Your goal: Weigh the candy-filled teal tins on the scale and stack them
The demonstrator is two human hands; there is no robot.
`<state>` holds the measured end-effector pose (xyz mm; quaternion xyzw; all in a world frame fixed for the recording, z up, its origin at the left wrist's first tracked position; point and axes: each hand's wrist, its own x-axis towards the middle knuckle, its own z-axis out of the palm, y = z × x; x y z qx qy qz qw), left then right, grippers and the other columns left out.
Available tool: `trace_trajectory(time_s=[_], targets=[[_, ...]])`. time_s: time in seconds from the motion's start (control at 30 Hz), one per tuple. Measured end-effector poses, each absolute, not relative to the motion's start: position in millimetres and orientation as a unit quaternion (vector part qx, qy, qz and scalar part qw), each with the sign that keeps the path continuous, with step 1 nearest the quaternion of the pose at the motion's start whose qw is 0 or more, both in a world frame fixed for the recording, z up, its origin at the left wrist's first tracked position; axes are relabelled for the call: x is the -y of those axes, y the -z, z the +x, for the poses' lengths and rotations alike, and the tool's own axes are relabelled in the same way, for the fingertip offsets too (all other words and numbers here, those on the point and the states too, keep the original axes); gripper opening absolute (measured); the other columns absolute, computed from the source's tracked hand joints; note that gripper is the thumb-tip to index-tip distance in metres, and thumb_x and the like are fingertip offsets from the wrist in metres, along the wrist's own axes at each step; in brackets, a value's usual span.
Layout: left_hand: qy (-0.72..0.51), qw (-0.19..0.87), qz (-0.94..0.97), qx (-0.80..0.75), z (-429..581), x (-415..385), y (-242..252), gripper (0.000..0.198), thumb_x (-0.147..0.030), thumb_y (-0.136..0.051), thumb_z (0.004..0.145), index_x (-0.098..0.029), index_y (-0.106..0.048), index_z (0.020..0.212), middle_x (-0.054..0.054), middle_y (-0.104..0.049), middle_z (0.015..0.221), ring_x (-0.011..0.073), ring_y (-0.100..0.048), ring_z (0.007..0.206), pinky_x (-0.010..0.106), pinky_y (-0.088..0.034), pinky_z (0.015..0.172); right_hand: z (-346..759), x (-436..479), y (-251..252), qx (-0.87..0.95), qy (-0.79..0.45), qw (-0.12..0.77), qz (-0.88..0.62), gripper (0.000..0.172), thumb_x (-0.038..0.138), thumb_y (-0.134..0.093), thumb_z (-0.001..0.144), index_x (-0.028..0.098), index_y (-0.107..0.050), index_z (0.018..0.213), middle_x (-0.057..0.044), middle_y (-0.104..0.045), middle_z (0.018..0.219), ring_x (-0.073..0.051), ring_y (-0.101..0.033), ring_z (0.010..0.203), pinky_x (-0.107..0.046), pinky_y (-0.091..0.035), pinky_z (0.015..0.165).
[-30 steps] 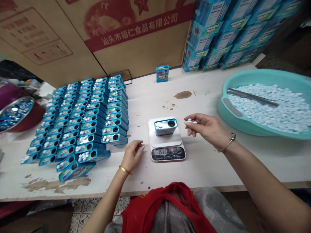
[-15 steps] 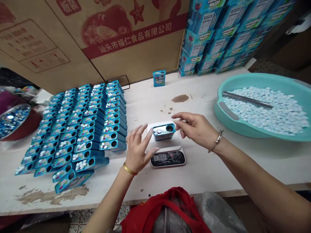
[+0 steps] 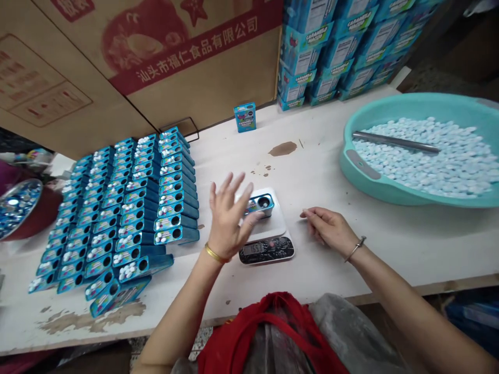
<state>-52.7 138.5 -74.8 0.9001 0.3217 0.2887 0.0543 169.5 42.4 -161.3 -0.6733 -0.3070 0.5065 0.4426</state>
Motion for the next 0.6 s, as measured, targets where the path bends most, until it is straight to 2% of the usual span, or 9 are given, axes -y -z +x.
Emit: trace_trajectory(time_s=[0.13,0.23,0.43,0.6], targets=[[-0.35,0.108,0.847,-0.386,-79.0,-146.9,69.5,0.032,-0.035,-0.037,0.094,-0.021,-0.055,0.116,0.008,-0.056,0.121,0.0203,-0.047,0.121,0.044,-0.034,0.104,182.1,-35.4,176.4,0.234,-0.512,0.484,-0.67,0.042,0.058,-0.059,0.073,0.016,-0.057,0.072,0.005,-0.047,0.046,-0.005,-0.032,0.032,-0.02,-0.019,0.032],[-0.353,0.134,0.828,-0.414,-94.3,-149.2,72.1,0.029,-0.034,-0.038,0.094,-0.019,-0.058,0.111,0.008,-0.058,0.113,0.0185,-0.053,0.111,0.039,-0.042,0.096,185.1,-34.2,176.9,0.181,-0.518,0.517,-0.657,0.041,0.057,-0.061,0.073,0.016,-0.055,0.069,0.004,-0.048,0.049,-0.004,-0.033,0.035,-0.02,-0.02,0.034],[-0.333,0.146,0.835,-0.413,-98.8,-148.4,76.9,0.029,-0.033,-0.043,0.092,-0.018,-0.057,0.112,0.008,-0.058,0.11,0.0181,-0.054,0.106,0.037,-0.044,0.093,187.0,-33.2,169.7,0.157,-0.564,0.502,-0.637,0.031,0.047,-0.065,0.071,0.017,-0.059,0.077,0.003,-0.05,0.058,-0.004,-0.035,0.036,-0.019,-0.013,0.033],[-0.312,0.151,0.849,-0.398,-92.2,-150.7,77.0,0.03,-0.035,-0.044,0.092,-0.019,-0.055,0.114,0.009,-0.058,0.111,0.0186,-0.054,0.106,0.037,-0.044,0.093,188.0,-30.9,169.8,0.163,-0.579,0.494,-0.628,0.029,0.039,-0.065,0.069,0.016,-0.06,0.085,0.003,-0.051,0.058,-0.005,-0.036,0.038,-0.019,-0.015,0.034]])
